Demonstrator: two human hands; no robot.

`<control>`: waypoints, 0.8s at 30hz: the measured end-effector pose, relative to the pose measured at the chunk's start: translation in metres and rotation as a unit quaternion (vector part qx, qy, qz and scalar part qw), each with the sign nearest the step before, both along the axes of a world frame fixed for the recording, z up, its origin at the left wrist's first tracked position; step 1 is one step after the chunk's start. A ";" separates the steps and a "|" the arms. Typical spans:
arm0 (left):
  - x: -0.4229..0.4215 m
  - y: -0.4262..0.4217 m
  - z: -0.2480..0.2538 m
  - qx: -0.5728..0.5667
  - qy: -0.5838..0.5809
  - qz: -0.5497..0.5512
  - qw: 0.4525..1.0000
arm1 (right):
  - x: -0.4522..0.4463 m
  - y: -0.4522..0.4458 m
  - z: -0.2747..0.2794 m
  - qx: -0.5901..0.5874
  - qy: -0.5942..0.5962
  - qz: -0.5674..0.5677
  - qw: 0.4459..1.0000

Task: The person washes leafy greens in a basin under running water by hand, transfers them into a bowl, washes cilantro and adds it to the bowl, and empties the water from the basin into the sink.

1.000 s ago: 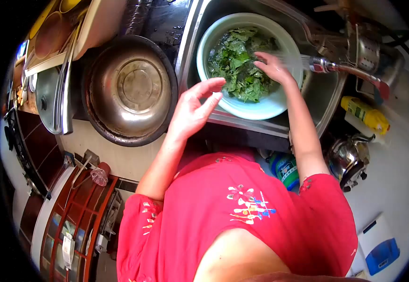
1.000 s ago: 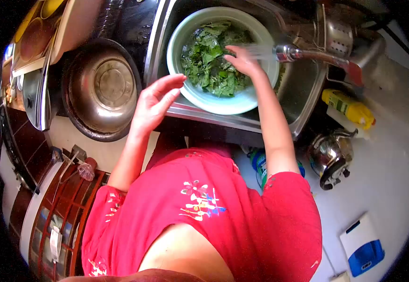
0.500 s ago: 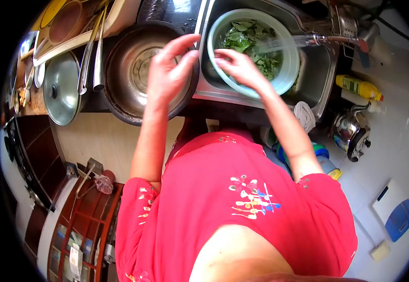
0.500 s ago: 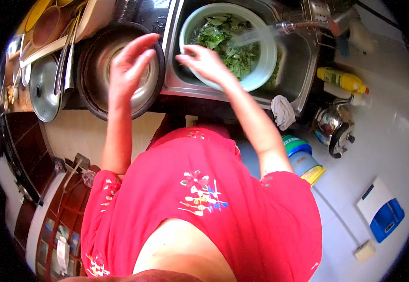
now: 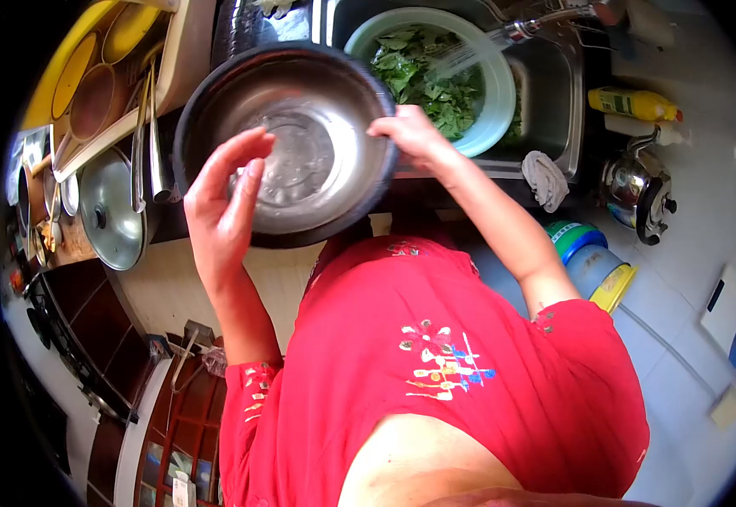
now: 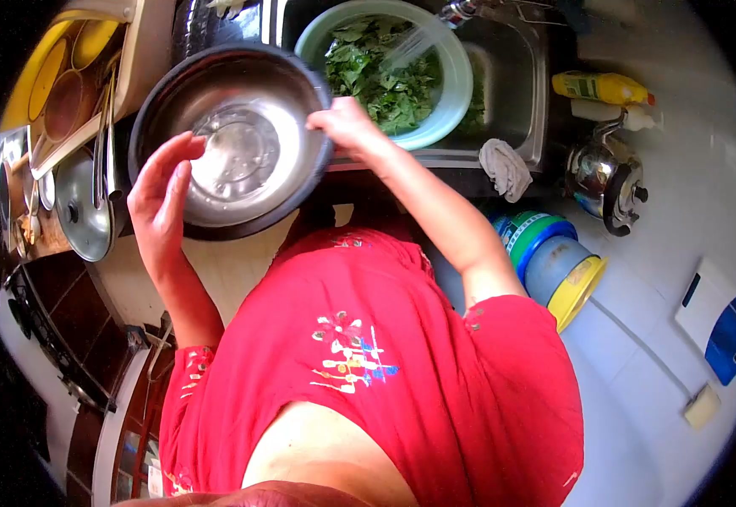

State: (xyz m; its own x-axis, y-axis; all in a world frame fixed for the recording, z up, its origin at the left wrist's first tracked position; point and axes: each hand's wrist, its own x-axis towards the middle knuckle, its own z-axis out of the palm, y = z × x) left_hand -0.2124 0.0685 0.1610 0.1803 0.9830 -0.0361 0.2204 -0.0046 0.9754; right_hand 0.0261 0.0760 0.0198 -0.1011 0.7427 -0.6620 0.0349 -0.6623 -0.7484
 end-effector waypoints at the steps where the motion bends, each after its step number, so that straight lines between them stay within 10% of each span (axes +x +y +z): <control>1: 0.008 -0.002 0.008 0.013 0.003 -0.029 0.999 | 0.022 -0.006 0.008 -0.026 0.033 -0.057 0.998; 6: 0.055 0.015 0.015 0.127 0.032 -0.102 0.986 | 0.132 -0.032 0.007 -0.081 0.001 -0.219 0.972; 15: 0.096 0.053 -0.093 -0.123 -0.017 -0.102 0.987 | 0.177 -0.071 -0.004 0.105 -0.335 -0.293 0.889; 24: 0.100 0.118 -0.163 -0.096 0.153 0.000 0.984 | 0.159 -0.008 -0.038 0.148 -0.205 -0.271 0.929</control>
